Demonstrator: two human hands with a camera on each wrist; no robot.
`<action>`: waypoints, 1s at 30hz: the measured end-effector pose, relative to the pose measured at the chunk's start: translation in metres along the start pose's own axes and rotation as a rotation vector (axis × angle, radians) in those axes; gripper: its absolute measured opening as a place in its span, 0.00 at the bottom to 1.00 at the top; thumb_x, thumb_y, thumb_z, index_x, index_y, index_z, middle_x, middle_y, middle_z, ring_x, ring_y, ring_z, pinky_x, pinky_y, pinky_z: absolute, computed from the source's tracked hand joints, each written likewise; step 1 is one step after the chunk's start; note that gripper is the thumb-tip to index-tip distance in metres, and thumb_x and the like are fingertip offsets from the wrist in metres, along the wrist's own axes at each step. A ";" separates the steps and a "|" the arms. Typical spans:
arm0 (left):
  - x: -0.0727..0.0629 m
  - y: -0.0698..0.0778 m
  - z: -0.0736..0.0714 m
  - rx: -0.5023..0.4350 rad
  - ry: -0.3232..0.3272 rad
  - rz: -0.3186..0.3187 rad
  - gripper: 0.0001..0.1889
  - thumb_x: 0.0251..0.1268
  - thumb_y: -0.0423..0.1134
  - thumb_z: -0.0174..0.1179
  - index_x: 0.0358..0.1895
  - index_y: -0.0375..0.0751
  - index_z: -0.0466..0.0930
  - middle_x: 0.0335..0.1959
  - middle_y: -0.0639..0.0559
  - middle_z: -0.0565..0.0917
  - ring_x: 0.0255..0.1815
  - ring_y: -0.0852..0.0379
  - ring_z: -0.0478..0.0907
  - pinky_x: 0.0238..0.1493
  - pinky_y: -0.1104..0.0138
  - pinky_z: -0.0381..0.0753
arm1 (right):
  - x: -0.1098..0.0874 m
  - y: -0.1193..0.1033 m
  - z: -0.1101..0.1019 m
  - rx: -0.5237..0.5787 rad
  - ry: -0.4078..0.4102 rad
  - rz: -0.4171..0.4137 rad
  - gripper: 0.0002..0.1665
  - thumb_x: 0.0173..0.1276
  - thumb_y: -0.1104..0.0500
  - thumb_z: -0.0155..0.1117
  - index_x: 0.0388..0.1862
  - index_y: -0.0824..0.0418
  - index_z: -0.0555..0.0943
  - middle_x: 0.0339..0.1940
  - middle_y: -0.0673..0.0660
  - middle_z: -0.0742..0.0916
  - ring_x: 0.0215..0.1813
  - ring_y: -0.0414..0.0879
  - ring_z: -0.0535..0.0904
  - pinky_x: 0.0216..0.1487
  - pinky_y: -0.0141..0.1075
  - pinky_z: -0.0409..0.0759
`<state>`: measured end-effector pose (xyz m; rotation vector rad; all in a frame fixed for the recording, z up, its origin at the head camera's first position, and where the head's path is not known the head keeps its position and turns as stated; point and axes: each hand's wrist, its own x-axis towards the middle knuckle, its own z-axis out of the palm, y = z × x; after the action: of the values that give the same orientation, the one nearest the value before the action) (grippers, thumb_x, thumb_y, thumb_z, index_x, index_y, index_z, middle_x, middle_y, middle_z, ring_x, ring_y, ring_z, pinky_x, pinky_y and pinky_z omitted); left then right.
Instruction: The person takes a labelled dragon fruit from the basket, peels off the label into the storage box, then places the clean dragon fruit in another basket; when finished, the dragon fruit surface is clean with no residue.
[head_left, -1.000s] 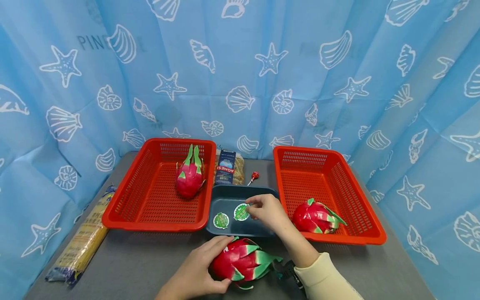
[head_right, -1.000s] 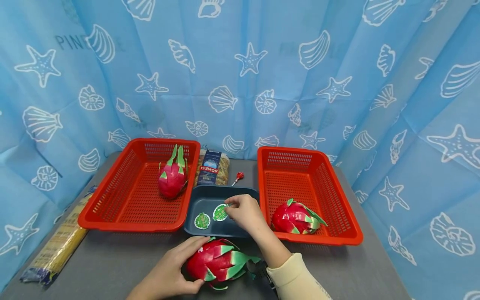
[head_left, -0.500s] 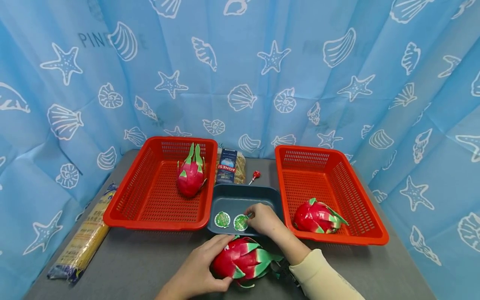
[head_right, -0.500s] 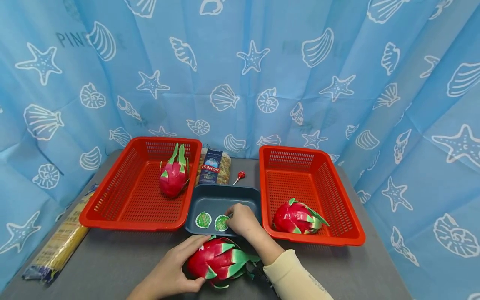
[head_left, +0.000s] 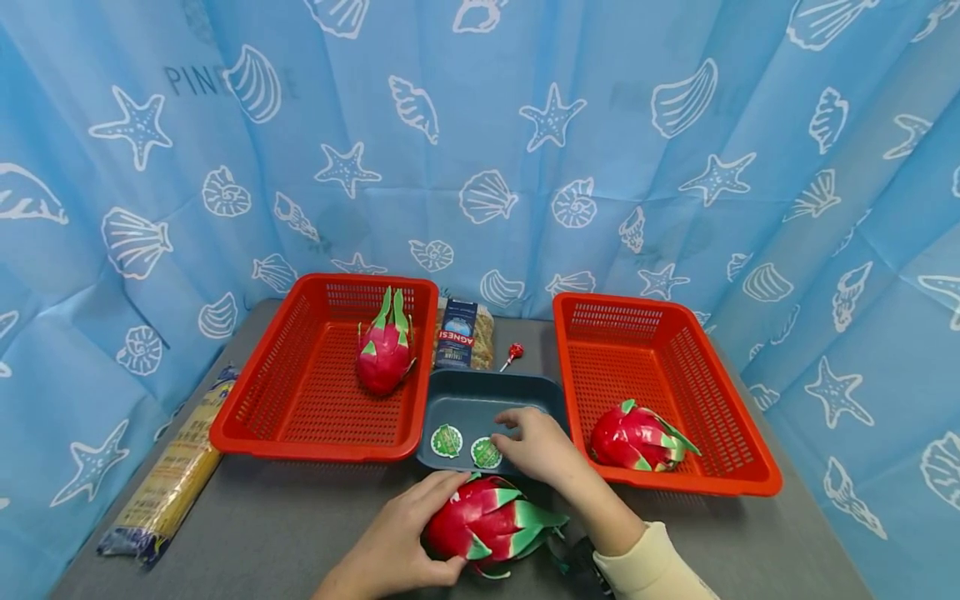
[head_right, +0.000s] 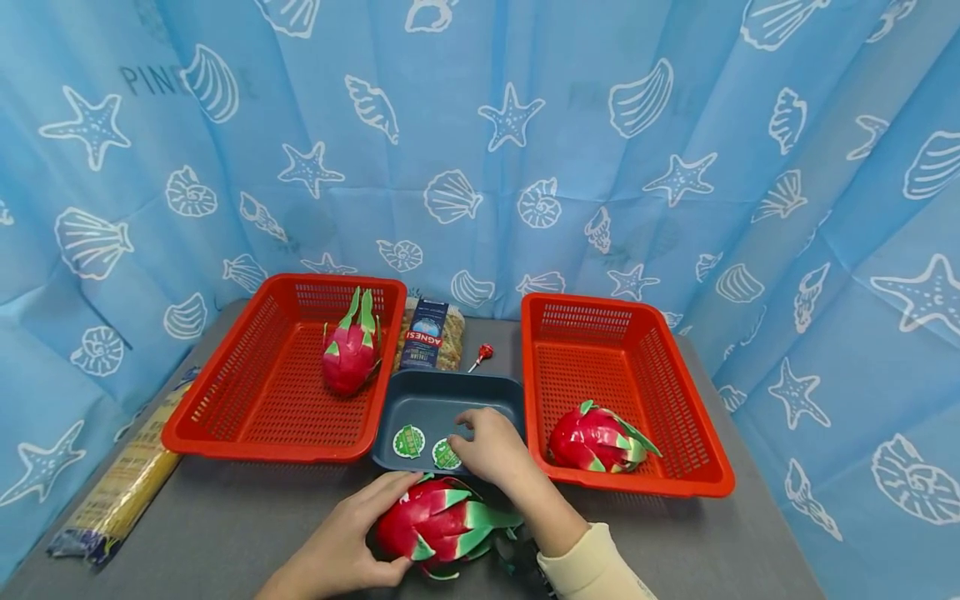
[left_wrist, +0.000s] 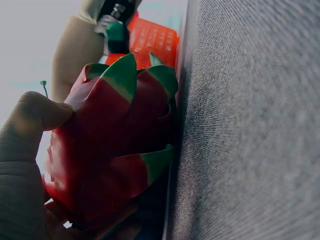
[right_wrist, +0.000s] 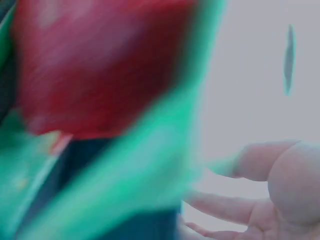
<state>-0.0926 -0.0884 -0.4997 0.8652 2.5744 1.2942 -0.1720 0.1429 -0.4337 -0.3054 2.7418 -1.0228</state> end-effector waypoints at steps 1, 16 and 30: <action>0.000 0.000 0.000 -0.005 -0.003 -0.003 0.44 0.54 0.53 0.75 0.76 0.58 0.66 0.67 0.60 0.74 0.62 0.57 0.73 0.48 0.67 0.84 | -0.004 -0.003 -0.004 0.017 0.021 0.000 0.19 0.69 0.57 0.71 0.55 0.64 0.86 0.52 0.62 0.86 0.48 0.54 0.87 0.50 0.50 0.85; -0.001 -0.001 0.000 -0.099 -0.033 -0.041 0.44 0.55 0.53 0.75 0.77 0.60 0.64 0.67 0.58 0.73 0.65 0.53 0.71 0.43 0.70 0.83 | -0.059 -0.029 -0.066 0.128 0.499 -0.169 0.18 0.69 0.63 0.71 0.57 0.59 0.85 0.57 0.54 0.83 0.54 0.50 0.82 0.53 0.47 0.84; -0.002 -0.001 0.002 -0.084 -0.012 -0.002 0.43 0.54 0.61 0.74 0.75 0.62 0.68 0.68 0.59 0.72 0.65 0.52 0.70 0.44 0.69 0.84 | -0.097 0.009 -0.124 0.156 0.809 -0.277 0.23 0.65 0.75 0.69 0.59 0.66 0.84 0.56 0.51 0.83 0.56 0.39 0.78 0.56 0.21 0.75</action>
<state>-0.0904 -0.0883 -0.5020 0.8519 2.4910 1.3813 -0.1120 0.2512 -0.3368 -0.2975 3.3386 -1.7384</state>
